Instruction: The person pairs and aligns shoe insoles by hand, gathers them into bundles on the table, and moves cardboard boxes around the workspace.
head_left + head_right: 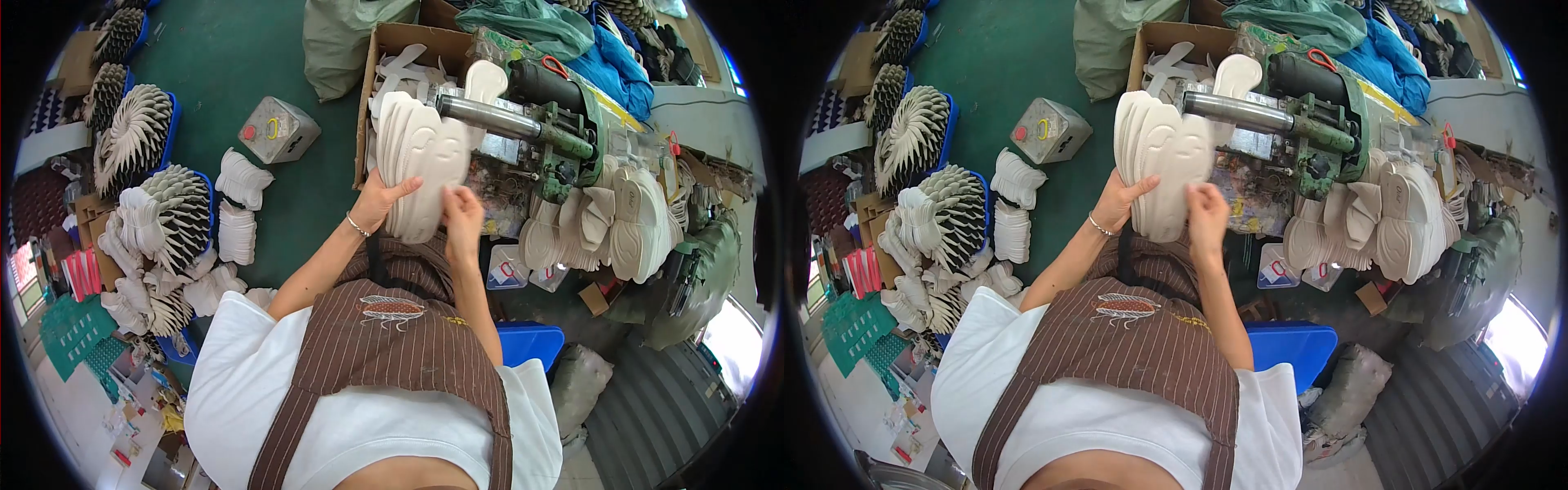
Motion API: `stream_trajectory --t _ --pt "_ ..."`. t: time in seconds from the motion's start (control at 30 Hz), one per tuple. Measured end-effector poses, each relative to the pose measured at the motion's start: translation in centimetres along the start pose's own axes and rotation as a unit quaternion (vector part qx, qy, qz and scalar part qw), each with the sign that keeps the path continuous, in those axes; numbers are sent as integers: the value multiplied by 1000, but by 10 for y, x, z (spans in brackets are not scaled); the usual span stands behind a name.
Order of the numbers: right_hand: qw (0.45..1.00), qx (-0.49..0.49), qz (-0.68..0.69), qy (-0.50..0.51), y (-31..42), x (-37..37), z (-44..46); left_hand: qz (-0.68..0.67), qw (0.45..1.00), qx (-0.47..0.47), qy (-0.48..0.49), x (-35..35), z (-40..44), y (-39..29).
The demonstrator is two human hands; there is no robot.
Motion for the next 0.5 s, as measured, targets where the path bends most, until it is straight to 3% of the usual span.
stream_trajectory --t 0.07,0.13,0.17,0.2,0.23,0.27,0.33,0.37,0.43,0.47,0.5 --pt "994 -26 17 -102 3 -35 13 -79 996 -28 -10 -5 0 3" --pt "989 -87 -17 -122 17 -52 37 -160 985 -60 -14 -5 1 8" --pt "988 -87 -16 -126 31 -45 29 -190 978 -86 -1 -4 0 10" --pt "997 -43 22 -64 40 -29 26 -219 970 -110 12 -1 0 11" --pt "998 1 60 0 48 -6 21 -216 970 -109 14 1 -1 12" --pt "997 35 69 -5 43 5 10 -143 988 -62 8 0 -1 10" --pt "999 19 -5 51 29 23 -11 -67 998 -14 0 1 0 7" --pt "998 20 -4 52 15 15 -9 -50 999 -1 -1 2 0 6" --pt "996 23 77 -39 -9 -23 5 -33 999 14 -4 2 3 -3" --pt "994 31 0 -102 -2 -45 13 -161 986 -35 9 10 3 -8" --pt "995 10 1 -103 6 -55 25 -287 954 -83 22 19 2 -9"
Point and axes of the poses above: each hand's wrist, its own z-axis towards the middle knuckle, its own x-axis out of the palm, y = z × x, the point moved 6 cm from there along z, towards the middle knuckle, and after that the axes turned 11 degrees about x, right-handed, at the moved point
